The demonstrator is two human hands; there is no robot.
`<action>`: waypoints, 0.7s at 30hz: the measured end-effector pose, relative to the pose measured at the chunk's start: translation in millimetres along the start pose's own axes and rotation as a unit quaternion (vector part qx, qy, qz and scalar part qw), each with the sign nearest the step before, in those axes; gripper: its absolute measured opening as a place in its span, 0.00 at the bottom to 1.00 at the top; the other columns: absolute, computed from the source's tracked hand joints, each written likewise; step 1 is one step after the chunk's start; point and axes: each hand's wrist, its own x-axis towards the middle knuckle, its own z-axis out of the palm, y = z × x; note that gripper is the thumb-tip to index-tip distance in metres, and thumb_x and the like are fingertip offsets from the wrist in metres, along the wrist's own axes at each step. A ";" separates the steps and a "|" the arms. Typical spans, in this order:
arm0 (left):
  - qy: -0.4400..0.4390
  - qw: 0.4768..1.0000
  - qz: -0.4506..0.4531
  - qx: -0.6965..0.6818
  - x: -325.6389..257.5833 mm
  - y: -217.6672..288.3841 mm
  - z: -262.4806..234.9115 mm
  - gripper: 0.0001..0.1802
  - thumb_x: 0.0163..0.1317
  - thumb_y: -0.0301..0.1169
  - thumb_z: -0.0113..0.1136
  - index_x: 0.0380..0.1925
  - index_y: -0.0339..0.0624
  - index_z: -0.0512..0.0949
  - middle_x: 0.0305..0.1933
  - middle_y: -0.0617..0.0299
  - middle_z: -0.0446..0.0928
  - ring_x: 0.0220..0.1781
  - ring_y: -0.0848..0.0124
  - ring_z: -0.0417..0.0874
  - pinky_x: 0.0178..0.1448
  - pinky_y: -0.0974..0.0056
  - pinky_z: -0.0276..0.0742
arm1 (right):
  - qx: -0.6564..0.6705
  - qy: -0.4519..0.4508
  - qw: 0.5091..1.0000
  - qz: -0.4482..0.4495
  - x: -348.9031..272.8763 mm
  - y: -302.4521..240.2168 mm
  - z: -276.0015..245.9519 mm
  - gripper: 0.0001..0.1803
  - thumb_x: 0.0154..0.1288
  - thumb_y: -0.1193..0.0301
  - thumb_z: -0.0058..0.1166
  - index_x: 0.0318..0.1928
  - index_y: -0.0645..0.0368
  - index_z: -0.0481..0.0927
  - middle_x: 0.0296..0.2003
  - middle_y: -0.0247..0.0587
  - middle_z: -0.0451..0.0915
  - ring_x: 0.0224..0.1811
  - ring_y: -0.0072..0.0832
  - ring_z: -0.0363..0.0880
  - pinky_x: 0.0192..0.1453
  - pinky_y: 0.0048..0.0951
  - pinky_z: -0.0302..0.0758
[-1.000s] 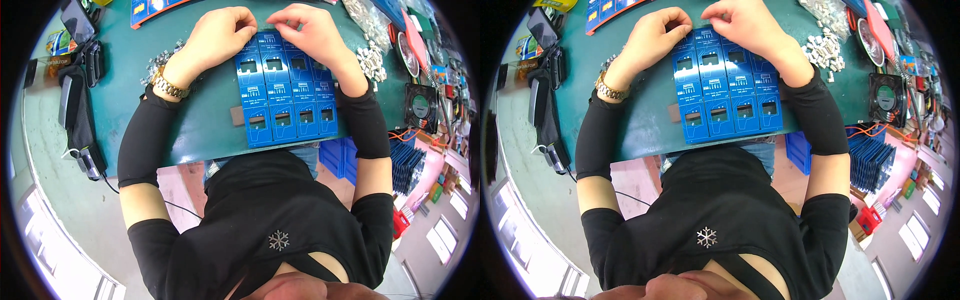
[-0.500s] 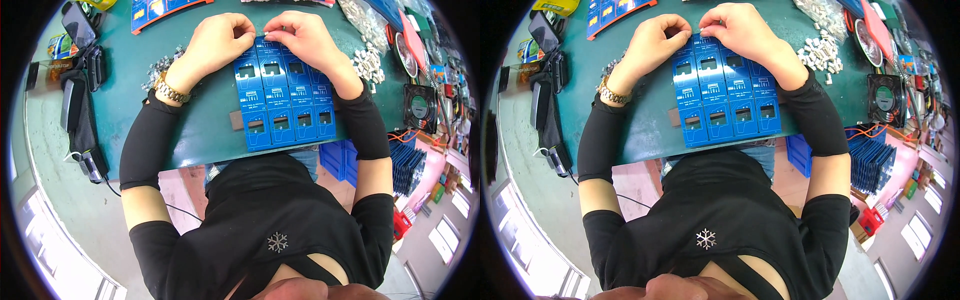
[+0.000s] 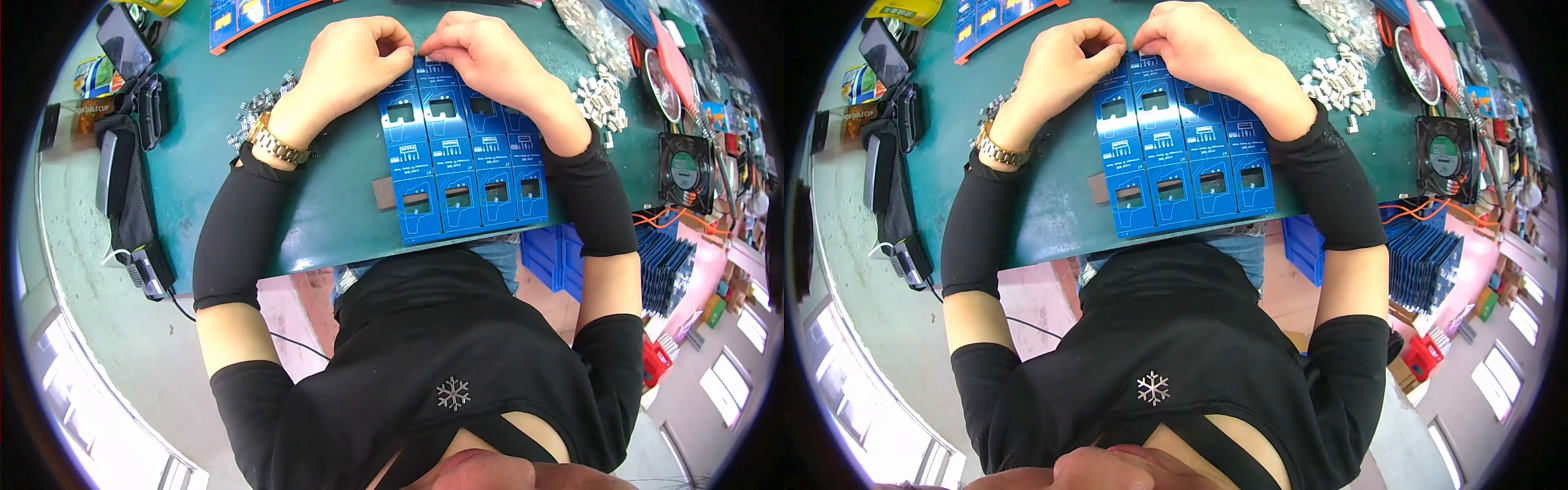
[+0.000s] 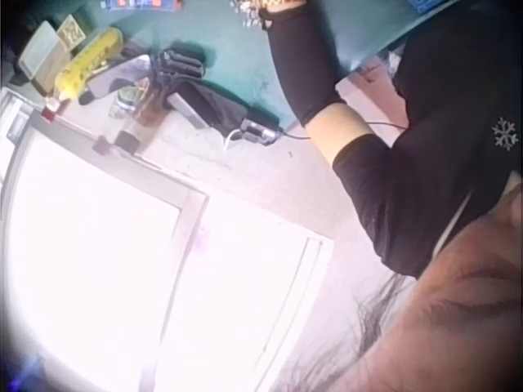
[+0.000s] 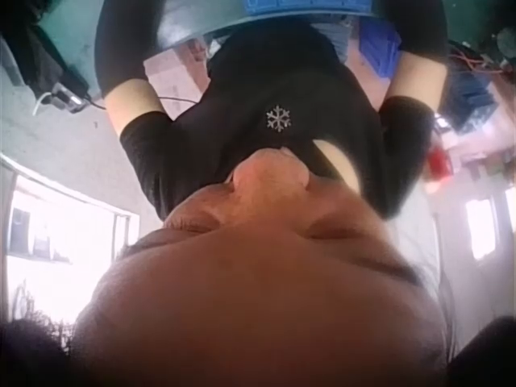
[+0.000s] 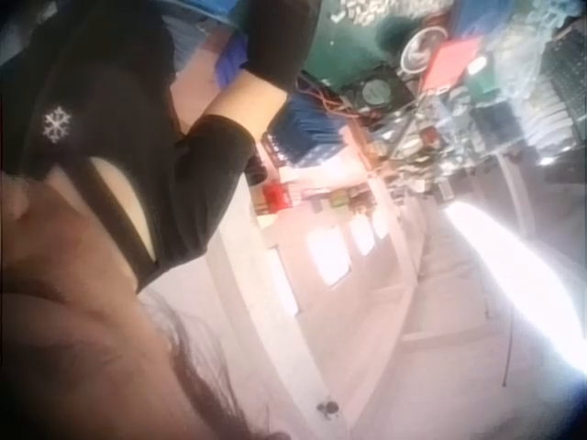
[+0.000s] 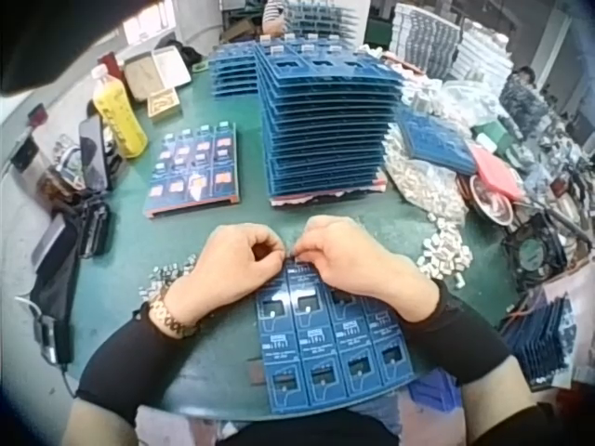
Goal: The person assembles small white components and metal parts into blue plastic frames by hand, working on a factory workbench.
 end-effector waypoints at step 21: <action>-0.052 0.991 -0.059 -0.110 -1.9 9.5 -3.6 0.08 0.65 0.30 0.60 0.37 0.34 0.79 0.33 0.67 0.78 0.37 0.81 0.76 0.42 0.72 0.74 | -0.095 -0.018 0.993 0.072 1.9 -16.3 -2.2 0.09 0.56 0.73 0.60 0.39 0.58 0.85 0.35 0.45 0.83 0.40 0.38 0.83 0.44 0.33 0.79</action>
